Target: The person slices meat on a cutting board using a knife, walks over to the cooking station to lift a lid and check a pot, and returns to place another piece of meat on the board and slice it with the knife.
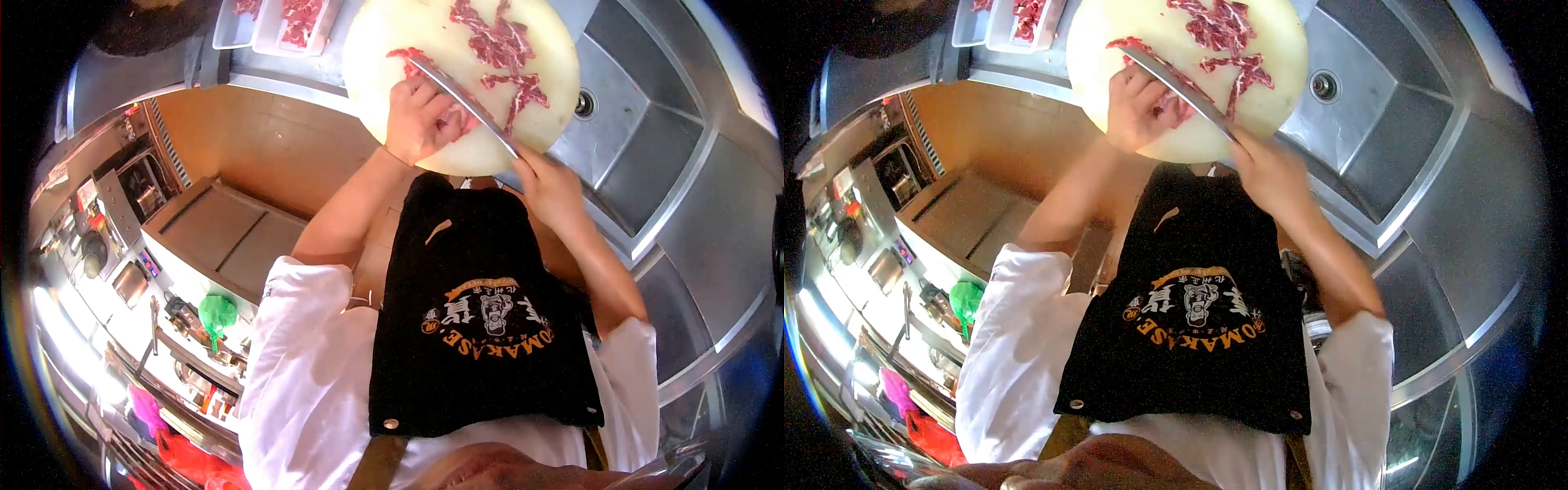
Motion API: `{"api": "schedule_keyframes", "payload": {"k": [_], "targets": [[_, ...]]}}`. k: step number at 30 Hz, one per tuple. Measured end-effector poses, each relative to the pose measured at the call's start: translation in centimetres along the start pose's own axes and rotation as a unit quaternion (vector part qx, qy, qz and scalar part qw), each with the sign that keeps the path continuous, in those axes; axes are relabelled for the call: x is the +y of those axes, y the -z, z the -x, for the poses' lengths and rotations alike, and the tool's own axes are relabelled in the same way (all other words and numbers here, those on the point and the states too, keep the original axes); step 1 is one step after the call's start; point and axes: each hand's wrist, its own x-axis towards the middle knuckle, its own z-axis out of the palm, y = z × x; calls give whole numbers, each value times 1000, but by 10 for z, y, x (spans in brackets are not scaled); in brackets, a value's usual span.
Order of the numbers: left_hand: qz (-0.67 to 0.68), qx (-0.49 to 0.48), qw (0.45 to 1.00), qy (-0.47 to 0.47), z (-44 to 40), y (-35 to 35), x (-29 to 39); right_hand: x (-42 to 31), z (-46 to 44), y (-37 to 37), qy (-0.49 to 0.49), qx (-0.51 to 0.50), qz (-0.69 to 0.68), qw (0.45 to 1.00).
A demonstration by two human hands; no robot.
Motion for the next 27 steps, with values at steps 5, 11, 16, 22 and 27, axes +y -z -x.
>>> {"api": "schedule_keyframes", "payload": {"k": [5, 11, 16, 22, 27], "targets": [[-17, 13, 1000, -9, 8, 6, 9, -35, -146, -36, 70, 69, -67, 993], [-4, 38, 999, 14, 12, 0, 3, -9, -40, 7, 68, 49, -2, 997], [-57, -3, 998, 2, 7, 6, 10, -6, 28, 18, 32, 16, 27, 999], [-44, 2, 999, -4, 7, 1, 3, -22, -25, -9, 33, 24, 28, 999], [14, 6, 1000, -24, -4, 1, 3, 1, 29, 5, 29, -5, 86, 996]]}}
